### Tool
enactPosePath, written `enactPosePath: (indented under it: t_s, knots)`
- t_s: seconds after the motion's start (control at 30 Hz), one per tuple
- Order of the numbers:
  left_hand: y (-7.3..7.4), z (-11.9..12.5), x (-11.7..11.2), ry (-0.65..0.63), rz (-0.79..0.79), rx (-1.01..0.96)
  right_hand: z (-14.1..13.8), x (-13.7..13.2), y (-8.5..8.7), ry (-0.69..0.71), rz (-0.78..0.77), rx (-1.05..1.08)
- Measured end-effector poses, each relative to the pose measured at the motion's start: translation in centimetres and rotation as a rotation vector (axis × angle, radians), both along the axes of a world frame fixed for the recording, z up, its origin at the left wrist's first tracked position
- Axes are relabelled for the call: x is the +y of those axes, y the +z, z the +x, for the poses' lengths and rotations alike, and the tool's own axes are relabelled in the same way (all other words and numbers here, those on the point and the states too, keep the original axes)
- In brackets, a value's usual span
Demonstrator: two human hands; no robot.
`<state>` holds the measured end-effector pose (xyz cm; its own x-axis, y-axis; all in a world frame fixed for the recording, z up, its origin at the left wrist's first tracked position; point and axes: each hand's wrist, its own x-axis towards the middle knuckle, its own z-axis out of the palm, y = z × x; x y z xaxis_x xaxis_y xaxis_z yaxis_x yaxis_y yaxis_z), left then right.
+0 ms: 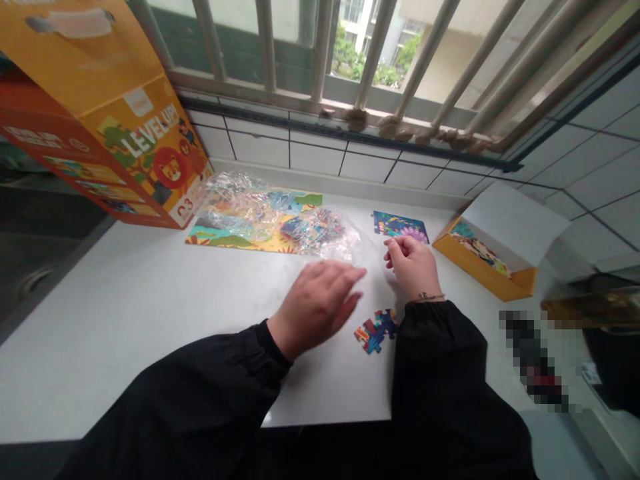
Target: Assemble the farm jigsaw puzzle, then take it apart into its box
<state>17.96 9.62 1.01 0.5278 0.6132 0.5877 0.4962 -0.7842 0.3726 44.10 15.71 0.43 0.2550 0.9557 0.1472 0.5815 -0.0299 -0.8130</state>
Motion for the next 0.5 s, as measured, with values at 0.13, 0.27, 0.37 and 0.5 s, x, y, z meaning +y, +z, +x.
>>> enactPosePath:
  t_s: [0.13,0.27,0.37,0.5]
  knots:
    - [-1.7,3.0,-3.0,-0.331,-0.11,0.284,-0.9,0.0,-0.2,0.04,-0.004,-0.068]
    - [-2.9,4.0,-3.6,-0.326,-0.129,0.393,-1.3,-0.1,-0.4,0.093,-0.022,-0.09]
    - [-2.6,3.4,-2.6,-0.248,-0.133,0.394,-1.3,-0.1,-0.5,0.103,-0.047,-0.073]
    - [-2.1,2.1,-1.0,-0.08,-0.187,0.355,-1.5,-0.2,-0.5,0.12,-0.071,-0.113]
